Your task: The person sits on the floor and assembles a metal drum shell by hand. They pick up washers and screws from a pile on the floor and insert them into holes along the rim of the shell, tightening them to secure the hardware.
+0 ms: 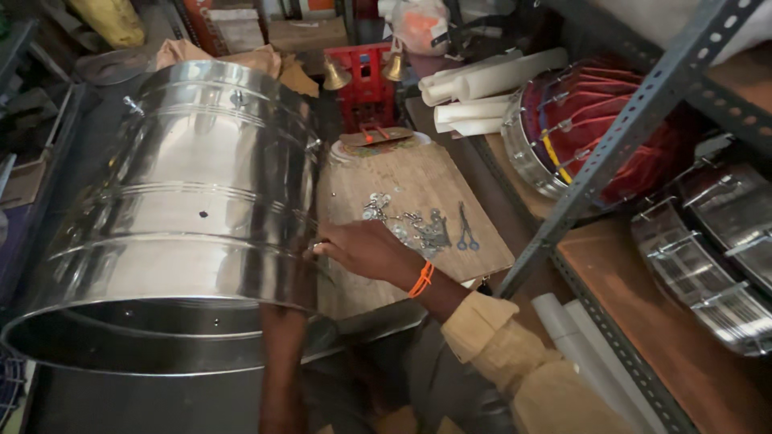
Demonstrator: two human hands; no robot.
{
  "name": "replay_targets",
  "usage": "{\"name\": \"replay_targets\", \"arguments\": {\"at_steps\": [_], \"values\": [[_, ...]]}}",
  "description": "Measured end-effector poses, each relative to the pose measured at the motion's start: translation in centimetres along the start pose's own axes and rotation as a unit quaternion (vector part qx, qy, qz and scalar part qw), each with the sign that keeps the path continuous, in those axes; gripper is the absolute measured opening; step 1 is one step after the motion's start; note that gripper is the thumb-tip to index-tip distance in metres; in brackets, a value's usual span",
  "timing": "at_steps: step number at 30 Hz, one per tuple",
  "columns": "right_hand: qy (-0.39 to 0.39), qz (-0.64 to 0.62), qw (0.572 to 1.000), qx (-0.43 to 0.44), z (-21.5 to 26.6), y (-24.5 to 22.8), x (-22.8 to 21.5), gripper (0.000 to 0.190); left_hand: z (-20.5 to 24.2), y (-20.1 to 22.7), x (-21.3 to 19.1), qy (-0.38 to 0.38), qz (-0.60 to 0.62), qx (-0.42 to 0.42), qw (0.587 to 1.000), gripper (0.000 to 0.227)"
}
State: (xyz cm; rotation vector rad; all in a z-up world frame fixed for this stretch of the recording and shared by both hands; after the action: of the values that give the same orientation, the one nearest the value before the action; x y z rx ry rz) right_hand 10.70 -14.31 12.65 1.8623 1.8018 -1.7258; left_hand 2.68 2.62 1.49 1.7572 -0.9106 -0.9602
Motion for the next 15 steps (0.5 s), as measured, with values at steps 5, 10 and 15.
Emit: {"name": "replay_targets", "arguments": {"at_steps": [5,10,15], "values": [[-0.046,-0.218,0.971,0.086,-1.1,3.4,2.1,0.041,-0.3,3.8,0.0,-0.008,-0.022,0.009,1.000,0.037],[-0.098,-0.444,0.866,0.210,-1.0,4.7,3.8,0.043,0.0,3.4,0.2,-0.051,0.089,-0.076,0.992,0.042],[0.046,0.078,0.983,-0.157,0.7,-1.2,-0.2,0.028,-0.1,1.5,-0.4,-0.032,-0.014,-0.058,0.998,0.039]]}}
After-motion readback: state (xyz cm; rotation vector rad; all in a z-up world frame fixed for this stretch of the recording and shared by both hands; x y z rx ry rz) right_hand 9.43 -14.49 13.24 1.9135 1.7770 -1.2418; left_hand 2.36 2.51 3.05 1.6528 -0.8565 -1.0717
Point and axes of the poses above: each hand's wrist, its own z-axis away from the middle knuckle, its own x-axis out of the palm, y = z × x, the point moved 5 cm from there along -z, towards the middle knuckle, and after that the axes turned 15 degrees about -z, right-handed, at the moved point
